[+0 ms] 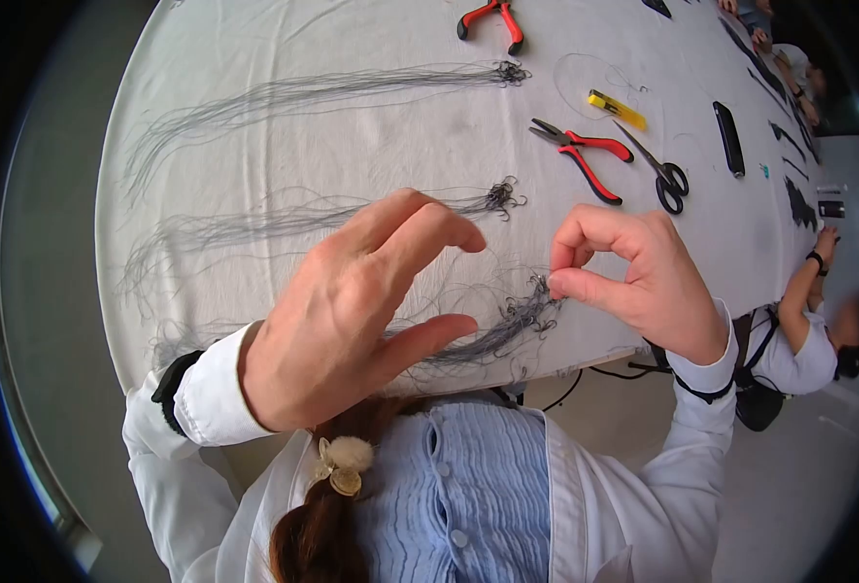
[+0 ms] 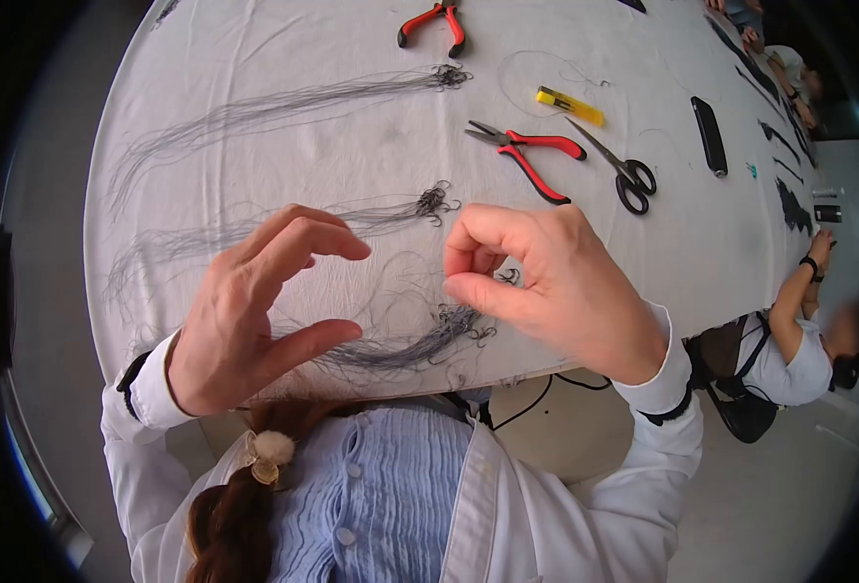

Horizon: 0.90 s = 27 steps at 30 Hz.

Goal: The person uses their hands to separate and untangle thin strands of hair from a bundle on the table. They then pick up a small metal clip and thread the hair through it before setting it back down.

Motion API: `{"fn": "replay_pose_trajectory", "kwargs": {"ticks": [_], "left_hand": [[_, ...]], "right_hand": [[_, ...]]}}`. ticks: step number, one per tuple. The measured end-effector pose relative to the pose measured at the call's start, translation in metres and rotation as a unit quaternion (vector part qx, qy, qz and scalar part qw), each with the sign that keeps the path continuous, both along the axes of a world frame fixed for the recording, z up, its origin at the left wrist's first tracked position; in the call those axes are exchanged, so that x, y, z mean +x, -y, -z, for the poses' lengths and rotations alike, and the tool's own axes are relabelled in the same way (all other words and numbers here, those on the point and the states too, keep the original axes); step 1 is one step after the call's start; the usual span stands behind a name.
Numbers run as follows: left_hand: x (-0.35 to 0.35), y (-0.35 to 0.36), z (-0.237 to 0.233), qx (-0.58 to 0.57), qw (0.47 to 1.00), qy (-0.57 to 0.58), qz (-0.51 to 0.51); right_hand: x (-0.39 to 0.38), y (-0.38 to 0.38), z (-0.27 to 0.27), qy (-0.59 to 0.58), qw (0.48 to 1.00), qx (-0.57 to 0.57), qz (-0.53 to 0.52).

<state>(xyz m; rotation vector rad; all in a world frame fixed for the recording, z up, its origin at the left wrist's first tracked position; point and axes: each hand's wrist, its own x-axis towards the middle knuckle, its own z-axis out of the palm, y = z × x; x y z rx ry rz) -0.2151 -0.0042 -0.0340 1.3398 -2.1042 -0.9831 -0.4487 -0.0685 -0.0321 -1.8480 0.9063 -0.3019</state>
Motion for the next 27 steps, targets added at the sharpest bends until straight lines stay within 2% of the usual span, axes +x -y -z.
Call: {"fn": "replay_pose_trajectory", "kwargs": {"ticks": [2,3,5,9,10,12,14,17,22,23,24,27], "left_hand": [[-0.010,0.004,0.007,0.022,0.991,-0.128,0.024],[-0.016,0.005,0.013,-0.003,0.983,-0.181,0.043],[-0.017,0.001,0.008,0.176,0.963,-0.201,0.037],[-0.017,0.000,0.010,0.176,0.967,-0.165,0.086],[-0.015,0.000,0.009,0.222,0.955,-0.182,0.074],[-0.012,0.001,0.010,0.267,0.941,-0.197,0.064],[-0.008,0.000,0.014,0.365,0.880,-0.304,-0.006],[-0.003,-0.006,0.018,0.381,0.857,-0.347,-0.008],[0.001,-0.013,0.015,0.387,0.851,-0.354,-0.024],[0.002,-0.014,0.015,0.389,0.843,-0.370,-0.039],[0.003,-0.014,0.013,0.389,0.843,-0.369,-0.038],[0.008,-0.014,0.013,0.385,0.870,-0.306,-0.014]], "right_hand": [[0.006,-0.008,-0.010,-0.050,0.998,0.003,-0.032],[0.008,-0.013,-0.013,-0.051,0.998,0.003,-0.032],[0.010,-0.021,-0.015,-0.036,0.998,-0.037,-0.022],[0.006,-0.024,-0.006,-0.012,0.999,-0.001,-0.034],[0.005,-0.022,-0.001,-0.011,0.999,-0.001,-0.032],[0.000,-0.018,0.013,-0.042,0.989,-0.079,-0.115],[-0.005,-0.016,0.024,-0.055,0.988,-0.081,-0.121],[-0.008,-0.019,0.036,-0.054,0.987,-0.101,-0.109],[-0.012,-0.019,0.038,-0.032,0.987,-0.123,-0.093],[-0.011,-0.019,0.036,-0.054,0.994,-0.063,-0.069],[-0.010,-0.019,0.035,-0.074,0.996,-0.002,-0.044],[-0.015,-0.022,0.039,-0.075,0.993,-0.050,-0.073]]}}
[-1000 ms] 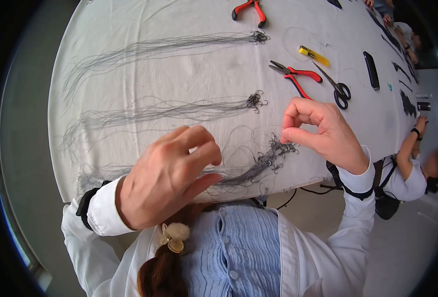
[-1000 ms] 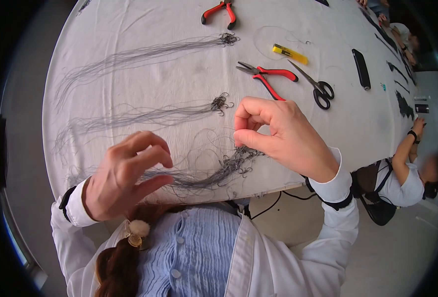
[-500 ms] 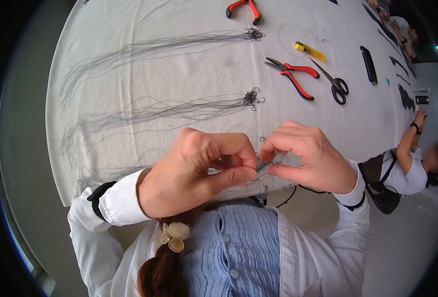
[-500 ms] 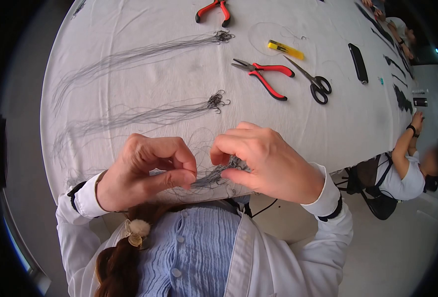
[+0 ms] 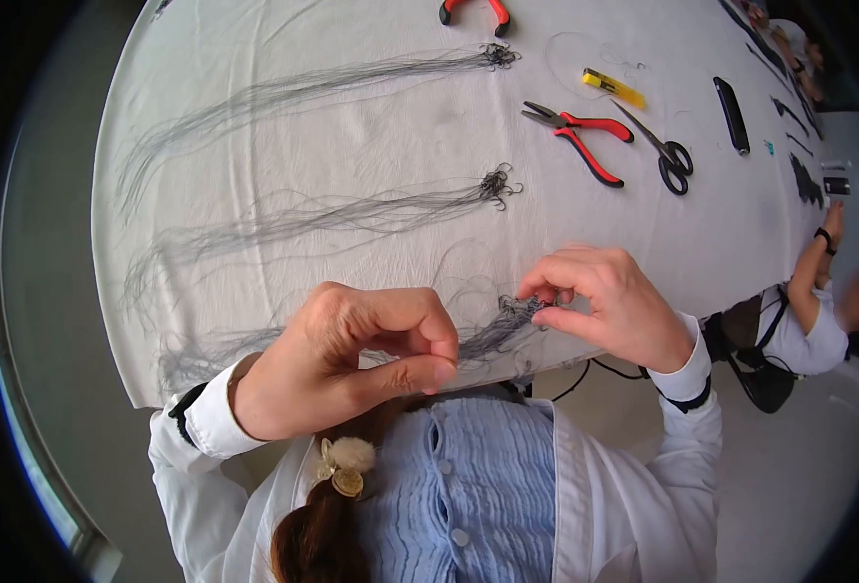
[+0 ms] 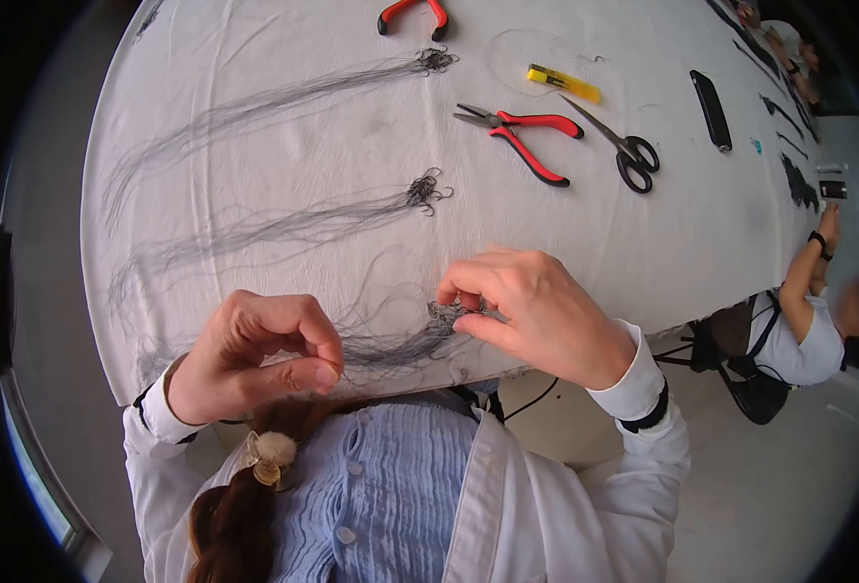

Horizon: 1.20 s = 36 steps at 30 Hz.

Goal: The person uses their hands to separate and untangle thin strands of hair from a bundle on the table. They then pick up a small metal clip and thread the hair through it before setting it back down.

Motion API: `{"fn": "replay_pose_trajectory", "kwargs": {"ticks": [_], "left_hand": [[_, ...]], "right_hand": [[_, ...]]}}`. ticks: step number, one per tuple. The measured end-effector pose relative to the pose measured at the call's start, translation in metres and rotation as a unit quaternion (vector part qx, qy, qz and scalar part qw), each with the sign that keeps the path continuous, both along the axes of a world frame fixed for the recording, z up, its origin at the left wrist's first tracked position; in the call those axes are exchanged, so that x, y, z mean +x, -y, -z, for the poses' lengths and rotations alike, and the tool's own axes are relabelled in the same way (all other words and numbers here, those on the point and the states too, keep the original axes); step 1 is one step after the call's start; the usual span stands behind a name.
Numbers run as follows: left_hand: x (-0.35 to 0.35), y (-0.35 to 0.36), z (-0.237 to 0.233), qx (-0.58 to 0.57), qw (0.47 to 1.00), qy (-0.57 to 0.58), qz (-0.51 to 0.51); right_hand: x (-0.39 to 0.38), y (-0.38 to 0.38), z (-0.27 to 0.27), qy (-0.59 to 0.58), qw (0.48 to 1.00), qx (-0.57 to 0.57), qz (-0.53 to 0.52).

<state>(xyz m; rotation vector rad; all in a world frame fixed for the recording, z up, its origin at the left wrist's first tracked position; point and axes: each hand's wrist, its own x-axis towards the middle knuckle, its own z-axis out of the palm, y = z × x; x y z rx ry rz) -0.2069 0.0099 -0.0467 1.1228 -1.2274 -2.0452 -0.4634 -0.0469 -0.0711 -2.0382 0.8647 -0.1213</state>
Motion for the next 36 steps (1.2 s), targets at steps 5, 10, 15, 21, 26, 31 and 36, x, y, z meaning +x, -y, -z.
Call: {"fn": "replay_pose_trajectory", "kwargs": {"ticks": [5,10,15,21,26,31,36], "left_hand": [[-0.002,-0.002,0.017,-0.177,0.965,0.136,0.137],[-0.002,-0.006,0.027,-0.275,0.914,0.245,0.169],[-0.003,-0.005,0.034,-0.301,0.893,0.293,0.159],[-0.005,-0.003,0.029,-0.295,0.911,0.260,0.119],[-0.010,-0.001,0.015,-0.263,0.949,0.164,0.064],[-0.017,0.003,0.008,-0.254,0.955,0.136,0.070],[-0.010,0.002,0.006,-0.255,0.958,0.123,0.046]], "right_hand": [[-0.008,-0.005,0.002,0.005,0.999,0.002,0.048],[-0.015,-0.009,0.004,-0.021,0.996,-0.008,0.083],[-0.015,-0.011,0.002,-0.060,0.988,0.028,0.142],[-0.023,-0.014,-0.002,-0.114,0.979,-0.156,0.058],[-0.013,-0.008,-0.003,-0.075,0.982,-0.163,0.057],[-0.001,-0.006,0.006,-0.007,0.996,-0.082,0.018],[-0.002,-0.004,0.016,0.030,0.994,-0.104,0.027]]}}
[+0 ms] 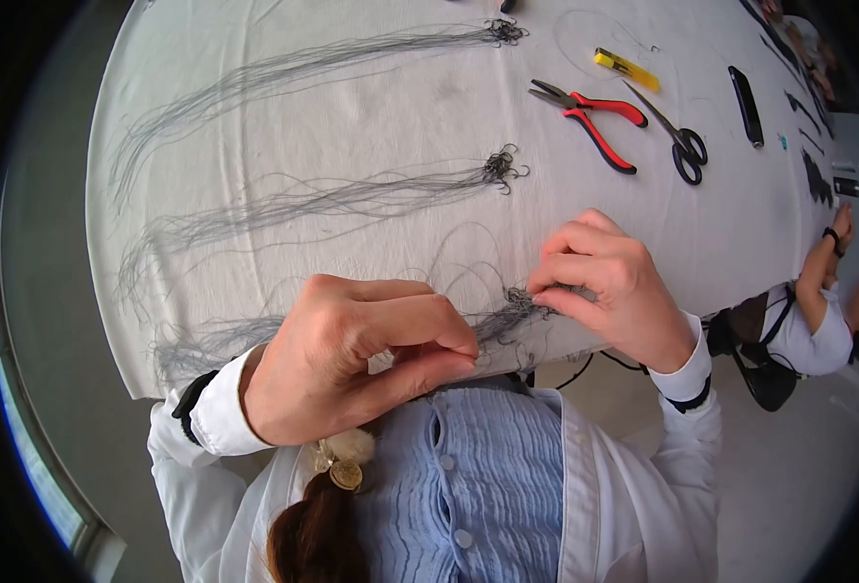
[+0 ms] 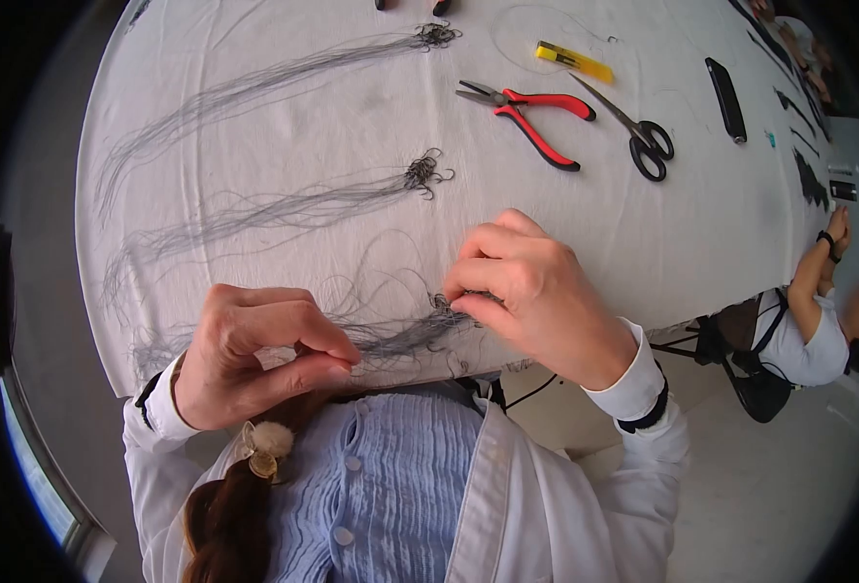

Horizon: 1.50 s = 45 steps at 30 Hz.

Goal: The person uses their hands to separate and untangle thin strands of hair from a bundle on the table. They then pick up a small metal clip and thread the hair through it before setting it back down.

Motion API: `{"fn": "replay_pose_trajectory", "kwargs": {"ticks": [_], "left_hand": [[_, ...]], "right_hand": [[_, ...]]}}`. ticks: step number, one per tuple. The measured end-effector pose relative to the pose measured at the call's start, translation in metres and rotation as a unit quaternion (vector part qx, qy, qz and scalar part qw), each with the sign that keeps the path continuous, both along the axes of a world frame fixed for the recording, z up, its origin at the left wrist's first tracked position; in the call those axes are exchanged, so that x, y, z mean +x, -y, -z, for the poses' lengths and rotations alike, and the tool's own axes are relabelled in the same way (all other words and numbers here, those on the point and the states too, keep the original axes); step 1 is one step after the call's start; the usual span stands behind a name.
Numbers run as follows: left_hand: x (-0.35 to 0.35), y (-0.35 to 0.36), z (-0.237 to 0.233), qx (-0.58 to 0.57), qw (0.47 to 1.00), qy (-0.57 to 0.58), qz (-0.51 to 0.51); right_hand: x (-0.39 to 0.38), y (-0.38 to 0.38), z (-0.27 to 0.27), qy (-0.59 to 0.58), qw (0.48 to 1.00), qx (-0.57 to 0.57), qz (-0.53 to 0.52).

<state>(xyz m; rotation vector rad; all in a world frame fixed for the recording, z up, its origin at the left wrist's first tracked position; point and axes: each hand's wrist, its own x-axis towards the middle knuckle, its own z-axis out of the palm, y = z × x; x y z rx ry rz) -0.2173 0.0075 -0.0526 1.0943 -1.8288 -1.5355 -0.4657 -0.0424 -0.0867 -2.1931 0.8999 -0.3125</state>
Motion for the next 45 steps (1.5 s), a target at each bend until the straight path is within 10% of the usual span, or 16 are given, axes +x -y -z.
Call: {"fn": "replay_pose_trajectory", "kwargs": {"ticks": [10,13,18,27,45], "left_hand": [[0.009,-0.005,0.007,0.023,0.976,0.209,0.056],[-0.001,-0.006,0.002,-0.119,0.963,0.227,-0.079],[-0.014,0.002,0.011,-0.214,0.964,0.147,-0.064],[-0.021,0.005,0.025,0.009,0.999,0.003,-0.048],[-0.020,0.009,0.025,0.082,0.986,-0.077,-0.119]], "right_hand": [[0.008,-0.007,-0.015,0.026,0.996,-0.086,-0.016],[0.013,-0.011,-0.018,0.023,0.991,-0.130,-0.036],[0.023,-0.018,-0.017,0.048,0.981,-0.181,-0.057],[0.032,-0.025,-0.005,0.117,0.950,-0.287,-0.042],[0.021,-0.022,-0.009,0.087,0.988,-0.013,0.129]]}}
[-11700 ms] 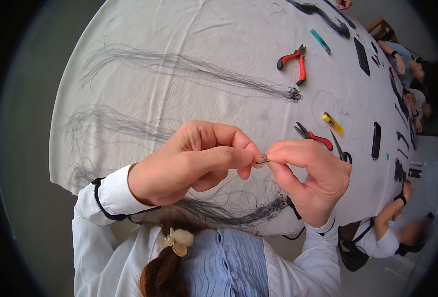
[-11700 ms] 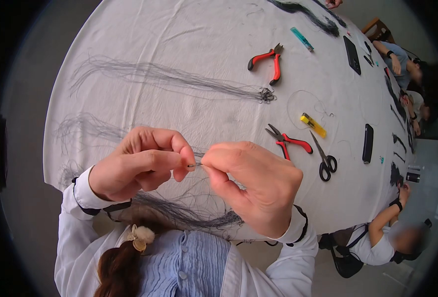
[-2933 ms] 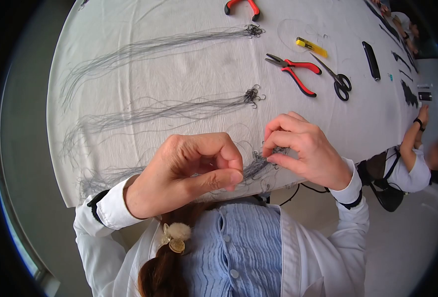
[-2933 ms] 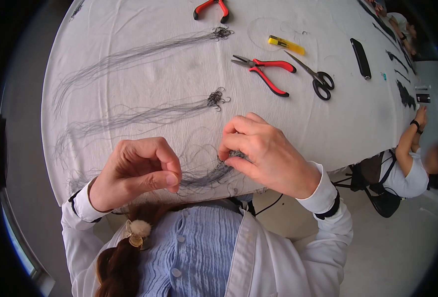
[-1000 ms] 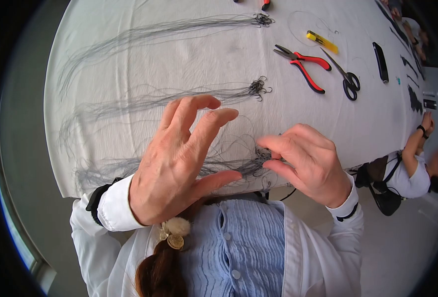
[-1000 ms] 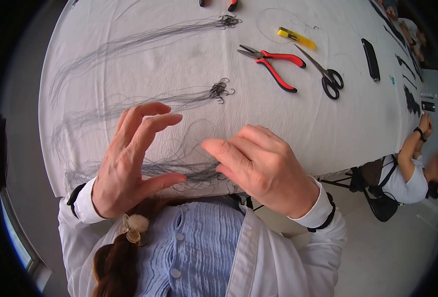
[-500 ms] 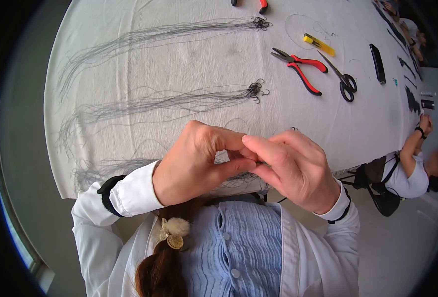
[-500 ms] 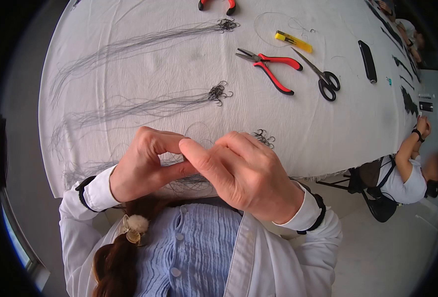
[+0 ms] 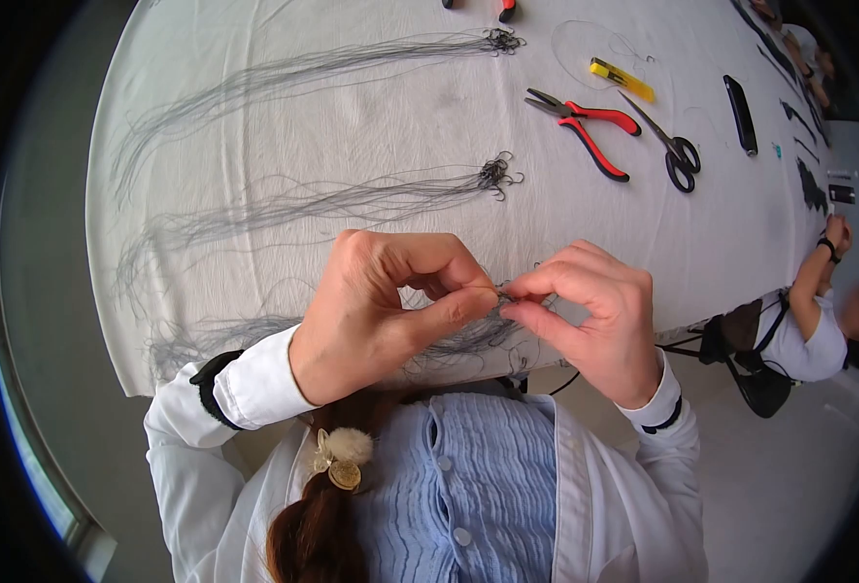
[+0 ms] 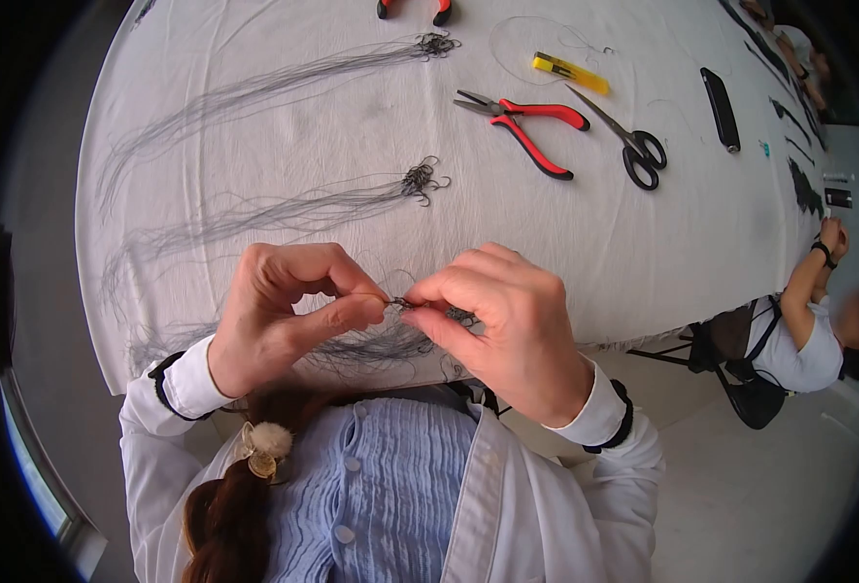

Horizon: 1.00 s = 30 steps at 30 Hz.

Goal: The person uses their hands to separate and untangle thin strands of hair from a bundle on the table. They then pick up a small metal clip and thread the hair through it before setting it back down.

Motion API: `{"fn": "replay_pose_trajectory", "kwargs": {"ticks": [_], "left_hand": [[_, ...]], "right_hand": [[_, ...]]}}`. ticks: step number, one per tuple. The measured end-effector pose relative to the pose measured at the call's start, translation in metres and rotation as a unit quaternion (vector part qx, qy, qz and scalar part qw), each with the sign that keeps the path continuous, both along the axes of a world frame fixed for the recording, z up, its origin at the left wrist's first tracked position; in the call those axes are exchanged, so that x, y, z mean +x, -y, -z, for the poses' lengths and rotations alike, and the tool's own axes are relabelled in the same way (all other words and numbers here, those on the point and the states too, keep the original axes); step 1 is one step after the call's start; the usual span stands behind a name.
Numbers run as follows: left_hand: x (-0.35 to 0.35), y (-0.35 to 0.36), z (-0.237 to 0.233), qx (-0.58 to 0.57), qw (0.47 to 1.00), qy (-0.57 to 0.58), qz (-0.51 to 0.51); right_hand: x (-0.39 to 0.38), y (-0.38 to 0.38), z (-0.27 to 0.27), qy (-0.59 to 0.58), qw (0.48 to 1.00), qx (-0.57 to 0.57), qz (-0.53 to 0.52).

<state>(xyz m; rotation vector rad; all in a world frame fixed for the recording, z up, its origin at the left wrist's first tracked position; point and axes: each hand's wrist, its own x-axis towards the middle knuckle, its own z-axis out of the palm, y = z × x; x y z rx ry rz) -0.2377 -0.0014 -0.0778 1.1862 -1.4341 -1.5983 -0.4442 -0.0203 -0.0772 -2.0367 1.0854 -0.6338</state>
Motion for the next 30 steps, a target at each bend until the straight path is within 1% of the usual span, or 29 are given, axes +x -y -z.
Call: {"fn": "replay_pose_trajectory", "kwargs": {"ticks": [1,3,5,7,8,9,11,12,16,18,19,21,22,23,24,25,27,28,30], "left_hand": [[0.000,0.001,0.001,0.000,1.000,0.001,0.001],[0.001,0.003,0.003,0.123,0.989,-0.079,0.004],[0.000,0.003,0.006,0.131,0.988,-0.083,0.001],[-0.002,0.001,0.006,0.141,0.986,-0.088,0.001],[-0.003,0.000,0.005,0.136,0.989,-0.054,0.009],[-0.004,0.000,0.005,0.130,0.991,-0.019,0.017],[-0.008,-0.002,0.009,0.112,0.994,-0.019,0.001],[-0.009,-0.003,0.011,0.093,0.995,-0.018,-0.017],[-0.012,-0.003,0.011,0.078,0.996,-0.015,-0.033],[-0.015,-0.003,0.009,0.098,0.992,-0.058,-0.054],[-0.015,-0.003,0.009,0.098,0.992,-0.058,-0.054],[-0.014,-0.002,0.010,0.115,0.985,-0.115,-0.060],[-0.014,-0.001,0.009,0.115,0.985,-0.115,-0.061],[-0.014,0.000,0.007,0.140,0.981,-0.120,-0.056],[-0.013,0.000,0.006,0.166,0.977,-0.126,-0.051],[-0.013,0.000,0.007,0.166,0.977,-0.126,-0.051],[-0.013,0.000,0.009,0.119,0.987,-0.101,-0.037],[-0.012,0.000,0.006,0.119,0.987,-0.101,-0.037],[-0.008,0.002,-0.004,0.095,0.994,0.035,0.047]], "right_hand": [[-0.001,0.000,0.003,0.020,1.000,-0.015,0.002],[-0.003,0.000,0.002,0.011,0.999,-0.032,0.003],[-0.003,0.000,0.002,0.003,0.999,-0.049,0.003],[-0.001,-0.002,0.004,-0.040,0.972,-0.231,-0.008],[0.000,-0.004,0.004,-0.032,0.967,-0.254,-0.011],[0.000,-0.004,0.004,-0.032,0.967,-0.254,-0.011],[0.001,-0.006,0.003,-0.054,0.952,-0.300,-0.015],[0.001,-0.007,0.003,-0.054,0.952,-0.300,-0.015],[0.000,-0.010,0.003,-0.082,0.942,-0.324,-0.021],[-0.001,-0.012,0.003,-0.095,0.938,-0.332,-0.021],[-0.001,-0.014,0.003,-0.114,0.930,-0.349,-0.014],[0.000,-0.014,0.003,-0.134,0.921,-0.367,-0.007],[0.001,-0.014,0.003,-0.141,0.897,-0.419,-0.016],[0.003,-0.013,0.003,-0.148,0.870,-0.469,-0.024],[0.005,-0.014,0.000,-0.174,0.855,-0.488,-0.037],[0.004,-0.014,0.000,-0.175,0.855,-0.487,-0.037],[0.003,-0.014,0.000,-0.193,0.831,-0.520,-0.042],[0.003,-0.014,0.000,-0.193,0.831,-0.520,-0.043],[0.003,-0.015,0.000,-0.194,0.841,-0.505,-0.024]]}}
